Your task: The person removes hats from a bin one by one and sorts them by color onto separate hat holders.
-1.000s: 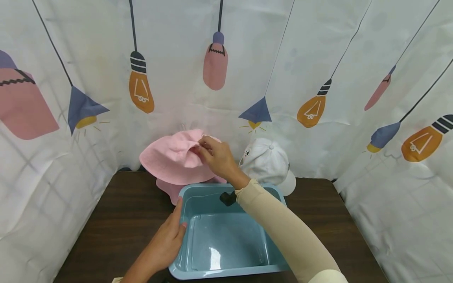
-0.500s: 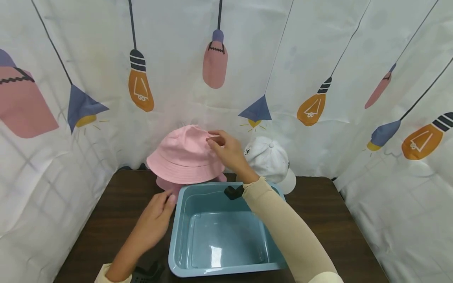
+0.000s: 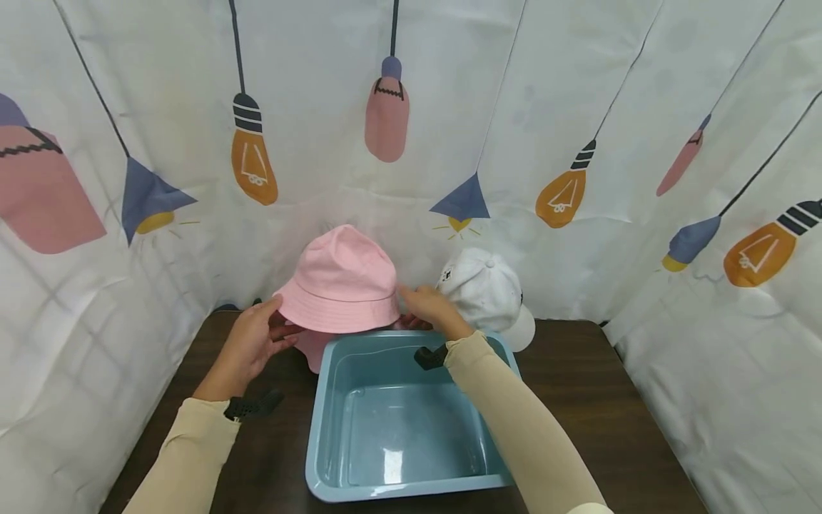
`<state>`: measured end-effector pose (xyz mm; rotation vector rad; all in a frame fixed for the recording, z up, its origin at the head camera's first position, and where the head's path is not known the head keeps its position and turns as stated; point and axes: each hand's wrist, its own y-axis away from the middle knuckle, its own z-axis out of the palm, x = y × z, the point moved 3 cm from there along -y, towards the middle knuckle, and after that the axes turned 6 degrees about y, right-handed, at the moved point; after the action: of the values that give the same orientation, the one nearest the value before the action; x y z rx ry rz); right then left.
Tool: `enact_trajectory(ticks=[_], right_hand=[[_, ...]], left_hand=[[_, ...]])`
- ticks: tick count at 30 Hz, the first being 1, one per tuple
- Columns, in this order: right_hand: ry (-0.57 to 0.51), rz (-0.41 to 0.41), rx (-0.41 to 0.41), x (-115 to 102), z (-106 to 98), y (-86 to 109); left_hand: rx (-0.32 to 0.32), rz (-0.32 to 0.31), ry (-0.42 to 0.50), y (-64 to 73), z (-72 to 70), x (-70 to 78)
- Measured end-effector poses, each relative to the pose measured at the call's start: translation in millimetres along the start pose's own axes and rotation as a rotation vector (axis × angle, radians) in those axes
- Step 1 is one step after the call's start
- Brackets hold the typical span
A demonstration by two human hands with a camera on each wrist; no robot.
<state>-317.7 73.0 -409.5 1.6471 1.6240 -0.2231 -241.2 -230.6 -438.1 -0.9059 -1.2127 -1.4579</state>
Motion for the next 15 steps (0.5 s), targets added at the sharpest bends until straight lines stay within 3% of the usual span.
enact_trajectory(ticks=[3,6,8,11,15], right_hand=[[-0.099,0.022,-0.071,5.4,6.1,-3.5],[-0.19,0.021,-0.108,10.5,8.9,-7.3],[-0.237,0.009,-0.118,13.1,9.1,-9.8],[-0.291,-0.024,-0.161,16.0,10.5,-14.3],[-0.27,-0.058,-0.137,16.8,11.3,-15.4]], left_hand=[[-0.067,-0.028,0.218,-3.2,-3.8,-3.3],[-0.138,-0.02,0.338,-4.2,-4.3,-5.1],[-0.194,-0.002,0.352,-5.1,-3.2,-5.4],[-0.248,0.028,0.303,-7.7,-1.4,-6.3],[-0.214,0.051,0.196,-12.1,1.2,-9.4]])
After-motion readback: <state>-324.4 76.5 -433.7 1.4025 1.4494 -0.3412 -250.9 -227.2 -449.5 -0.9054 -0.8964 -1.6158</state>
